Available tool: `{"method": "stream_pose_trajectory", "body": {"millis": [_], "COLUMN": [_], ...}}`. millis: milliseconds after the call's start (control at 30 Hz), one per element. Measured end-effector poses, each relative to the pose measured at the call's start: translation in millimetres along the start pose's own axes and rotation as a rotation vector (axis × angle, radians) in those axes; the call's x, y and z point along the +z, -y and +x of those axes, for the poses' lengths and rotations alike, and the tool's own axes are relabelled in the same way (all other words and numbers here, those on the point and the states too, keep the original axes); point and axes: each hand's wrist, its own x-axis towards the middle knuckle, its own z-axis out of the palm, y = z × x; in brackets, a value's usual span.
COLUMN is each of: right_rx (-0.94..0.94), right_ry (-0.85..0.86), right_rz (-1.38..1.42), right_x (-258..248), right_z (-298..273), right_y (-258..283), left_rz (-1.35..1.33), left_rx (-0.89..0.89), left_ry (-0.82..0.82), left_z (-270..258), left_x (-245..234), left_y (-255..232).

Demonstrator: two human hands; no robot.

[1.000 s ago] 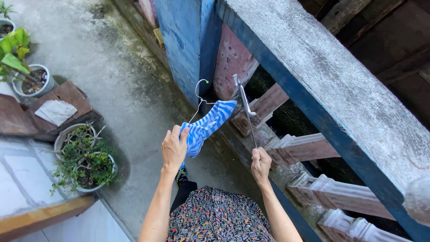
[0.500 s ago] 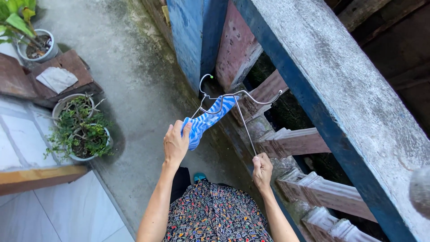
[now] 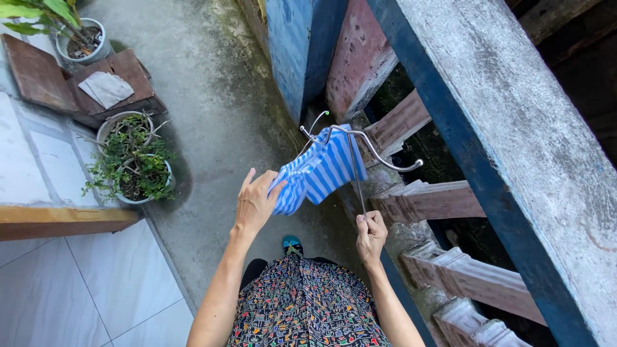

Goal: The person hangs several small clothing items on a metal drying rack on an outdoor balcony. They place a white patterned cloth, a blue striped cloth, and a grey cloth onto hangers and then hang them on the rack.

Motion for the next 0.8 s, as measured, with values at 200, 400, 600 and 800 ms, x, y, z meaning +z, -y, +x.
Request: {"method": "stream_pose_trajectory", "body": {"millis": [200, 400, 600, 800], "right_rx": [-0.031, -0.061, -0.082, -0.084], "right_ry": [-0.005, -0.045, -0.086, -0.154], "right_rz": [-0.015, -0.036, -0.055, -0.093], "right_x": [-1, -7, -18, -32], "right_z": [-10, -38, -75, -120], "right_y": [11, 27, 46, 64], "left_rz": [-0.006, -0.079, -0.103, -0.174], "left_rx": [0.058, 0.041, 0.098, 0.183], "left_ry": [0.005, 0.031, 0.046, 0.071], "left_z": [-16, -43, -83, -124], "left_x": [-13, -33, -39, -49], "left_y": [1, -7, -5, -20]}}
